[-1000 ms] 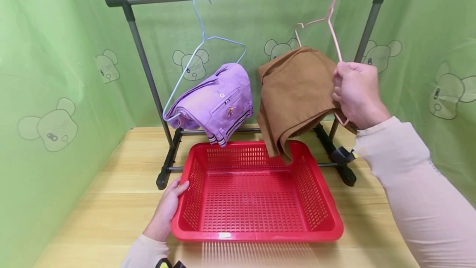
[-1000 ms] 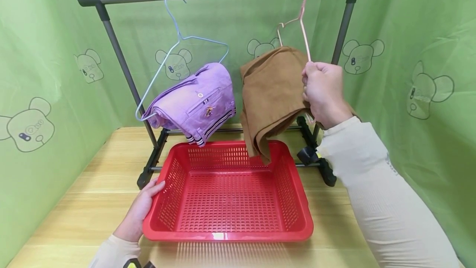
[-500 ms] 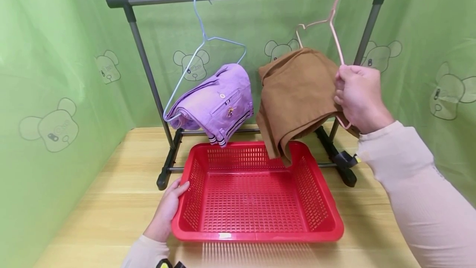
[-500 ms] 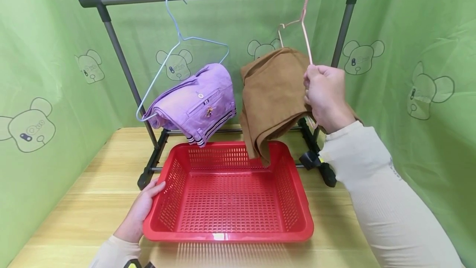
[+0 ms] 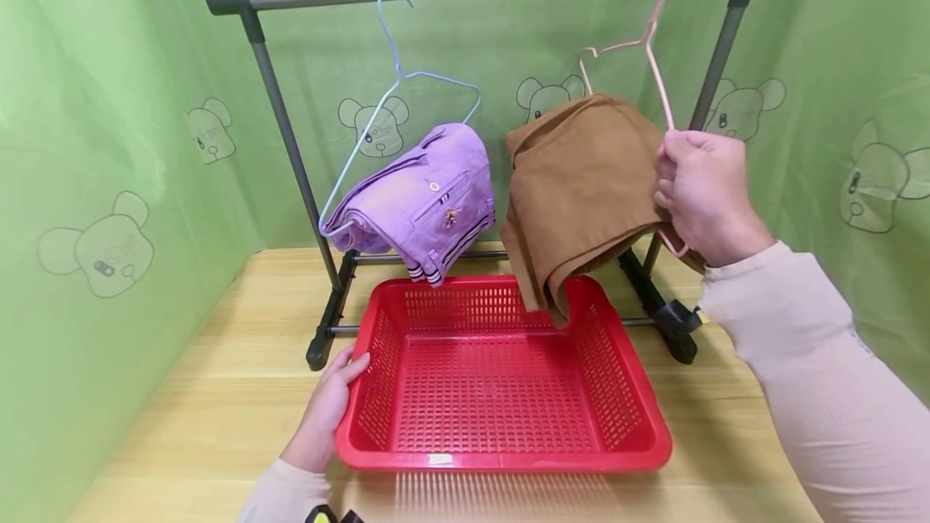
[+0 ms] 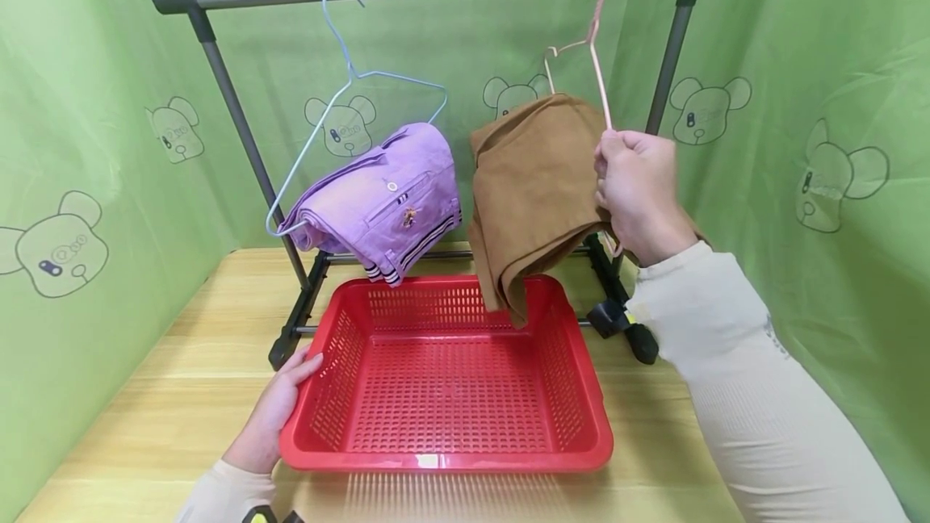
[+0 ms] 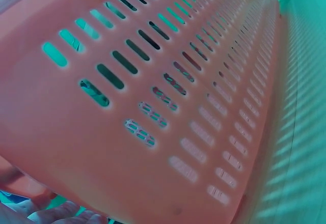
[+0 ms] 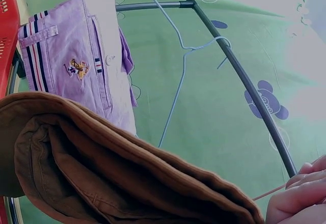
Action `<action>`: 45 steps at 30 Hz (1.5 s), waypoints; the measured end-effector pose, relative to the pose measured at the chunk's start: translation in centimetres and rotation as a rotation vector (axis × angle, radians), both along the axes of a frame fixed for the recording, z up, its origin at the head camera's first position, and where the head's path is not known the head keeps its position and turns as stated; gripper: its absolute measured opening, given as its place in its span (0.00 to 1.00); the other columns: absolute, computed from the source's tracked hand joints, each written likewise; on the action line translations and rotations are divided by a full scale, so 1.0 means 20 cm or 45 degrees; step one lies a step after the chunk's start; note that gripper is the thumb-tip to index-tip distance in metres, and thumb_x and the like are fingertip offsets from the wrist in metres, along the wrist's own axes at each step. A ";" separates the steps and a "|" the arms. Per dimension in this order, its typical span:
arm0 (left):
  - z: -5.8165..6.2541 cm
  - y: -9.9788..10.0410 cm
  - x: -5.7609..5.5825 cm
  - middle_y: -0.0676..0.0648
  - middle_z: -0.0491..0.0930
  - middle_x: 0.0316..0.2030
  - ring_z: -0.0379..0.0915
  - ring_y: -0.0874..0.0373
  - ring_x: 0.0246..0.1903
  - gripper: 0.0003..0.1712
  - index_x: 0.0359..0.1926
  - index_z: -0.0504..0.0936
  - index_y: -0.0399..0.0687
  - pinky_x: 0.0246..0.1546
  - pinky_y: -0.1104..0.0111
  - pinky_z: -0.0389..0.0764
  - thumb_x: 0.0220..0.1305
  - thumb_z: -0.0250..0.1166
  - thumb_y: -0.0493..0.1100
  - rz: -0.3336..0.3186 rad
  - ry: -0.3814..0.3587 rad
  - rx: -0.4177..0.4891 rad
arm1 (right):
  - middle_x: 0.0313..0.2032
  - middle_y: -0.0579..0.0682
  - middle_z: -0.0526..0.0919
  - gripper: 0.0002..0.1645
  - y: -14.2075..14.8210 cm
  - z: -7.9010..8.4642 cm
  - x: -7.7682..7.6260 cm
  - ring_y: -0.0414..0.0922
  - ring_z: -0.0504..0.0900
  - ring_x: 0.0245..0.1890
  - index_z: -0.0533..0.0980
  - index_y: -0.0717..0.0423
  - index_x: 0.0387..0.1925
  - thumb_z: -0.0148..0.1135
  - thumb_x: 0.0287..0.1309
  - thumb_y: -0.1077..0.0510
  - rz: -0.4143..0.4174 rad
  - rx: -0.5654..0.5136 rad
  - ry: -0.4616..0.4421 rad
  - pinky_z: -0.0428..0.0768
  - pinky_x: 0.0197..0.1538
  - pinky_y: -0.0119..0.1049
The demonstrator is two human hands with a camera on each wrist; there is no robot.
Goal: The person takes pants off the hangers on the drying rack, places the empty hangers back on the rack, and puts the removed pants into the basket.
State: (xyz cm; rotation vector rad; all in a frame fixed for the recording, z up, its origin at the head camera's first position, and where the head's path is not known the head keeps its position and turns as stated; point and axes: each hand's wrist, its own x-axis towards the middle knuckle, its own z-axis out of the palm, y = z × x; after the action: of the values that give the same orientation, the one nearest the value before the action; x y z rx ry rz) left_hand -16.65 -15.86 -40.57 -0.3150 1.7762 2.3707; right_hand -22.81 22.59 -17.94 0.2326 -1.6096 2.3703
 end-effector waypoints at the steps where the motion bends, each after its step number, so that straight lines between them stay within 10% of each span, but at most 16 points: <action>1: 0.00 0.00 0.00 0.39 0.77 0.51 0.79 0.49 0.44 0.29 0.70 0.61 0.51 0.44 0.58 0.80 0.71 0.54 0.50 0.002 0.000 0.002 | 0.14 0.47 0.68 0.19 0.00 0.00 0.00 0.37 0.59 0.10 0.74 0.64 0.23 0.50 0.71 0.61 -0.001 0.003 0.000 0.53 0.12 0.30; 45: -0.01 -0.01 0.00 0.39 0.76 0.52 0.79 0.50 0.43 0.30 0.71 0.59 0.54 0.42 0.60 0.80 0.72 0.51 0.51 0.000 -0.025 -0.015 | 0.13 0.44 0.66 0.20 0.03 -0.11 0.05 0.37 0.58 0.10 0.75 0.63 0.22 0.49 0.72 0.61 -0.002 0.088 0.024 0.49 0.14 0.32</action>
State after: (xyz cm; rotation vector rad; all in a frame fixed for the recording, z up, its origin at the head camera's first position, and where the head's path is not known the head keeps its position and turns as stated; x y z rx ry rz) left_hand -16.72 -15.96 -40.72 -0.3386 1.7820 2.3495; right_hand -21.86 23.26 -20.12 0.2666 -1.6839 2.3072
